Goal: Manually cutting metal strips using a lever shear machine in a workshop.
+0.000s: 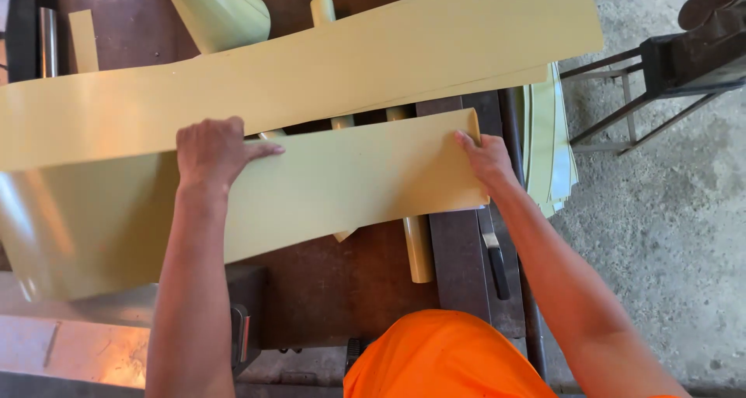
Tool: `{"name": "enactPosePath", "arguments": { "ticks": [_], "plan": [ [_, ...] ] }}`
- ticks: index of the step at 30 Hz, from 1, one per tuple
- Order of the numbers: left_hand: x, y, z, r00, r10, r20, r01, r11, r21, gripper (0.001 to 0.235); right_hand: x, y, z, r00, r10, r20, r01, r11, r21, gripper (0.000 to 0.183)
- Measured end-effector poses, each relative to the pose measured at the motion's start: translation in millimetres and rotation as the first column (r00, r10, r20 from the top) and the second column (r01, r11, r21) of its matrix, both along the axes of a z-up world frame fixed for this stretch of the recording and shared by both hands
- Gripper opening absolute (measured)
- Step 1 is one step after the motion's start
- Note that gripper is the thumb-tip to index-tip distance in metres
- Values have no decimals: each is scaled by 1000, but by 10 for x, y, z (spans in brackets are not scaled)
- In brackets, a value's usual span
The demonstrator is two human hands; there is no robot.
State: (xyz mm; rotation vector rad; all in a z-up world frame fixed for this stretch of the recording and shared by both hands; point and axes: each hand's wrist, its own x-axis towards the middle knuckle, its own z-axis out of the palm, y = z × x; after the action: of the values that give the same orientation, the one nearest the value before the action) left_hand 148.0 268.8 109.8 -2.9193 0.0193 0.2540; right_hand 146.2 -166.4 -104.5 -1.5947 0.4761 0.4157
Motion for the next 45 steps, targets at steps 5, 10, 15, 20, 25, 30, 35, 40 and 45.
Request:
{"name": "enactPosePath", "arguments": {
  "ticks": [5, 10, 15, 20, 25, 30, 35, 40, 45],
  "plan": [
    [33, 102, -390, 983, -63, 175, 61, 998, 16, 76, -8, 75, -42, 998, -28, -65, 25, 998, -51, 36],
    [139, 325, -325, 982, -44, 182, 29, 996, 83, 77, -99, 444, -381, 998, 16, -52, -21, 995, -97, 43],
    [142, 572, -215, 987, 55, 152, -70, 993, 99, 77, 15, 616, 37, 946, 324, 14, -258, 777, -574, 69],
    [131, 683, -209, 982, 171, 79, -179, 976, 120, 81, 32, 747, 351, 845, 514, -144, -453, 548, -703, 72],
    [162, 824, -113, 981, 191, 20, -191, 960, 207, 85, -59, 1038, 233, 847, 521, -102, -447, 596, -667, 61],
    [93, 938, 161, 970, 241, -31, -236, 966, 108, 74, -270, 1245, 327, 733, 680, -33, -475, 476, -740, 47],
    [-1, 956, 443, 953, 300, -50, -304, 938, -168, 68, -274, 1186, 343, 933, 356, 46, -255, 748, -612, 58],
    [-78, 1165, 589, 956, 290, 48, -245, 877, -413, 69, -271, 1132, 377, 939, 338, 66, -278, 858, -431, 58],
    [-28, 1106, 641, 950, 310, 51, -247, 838, -486, 71, -296, 779, 560, 969, 241, -44, -244, 967, -77, 48]
  ]
}}
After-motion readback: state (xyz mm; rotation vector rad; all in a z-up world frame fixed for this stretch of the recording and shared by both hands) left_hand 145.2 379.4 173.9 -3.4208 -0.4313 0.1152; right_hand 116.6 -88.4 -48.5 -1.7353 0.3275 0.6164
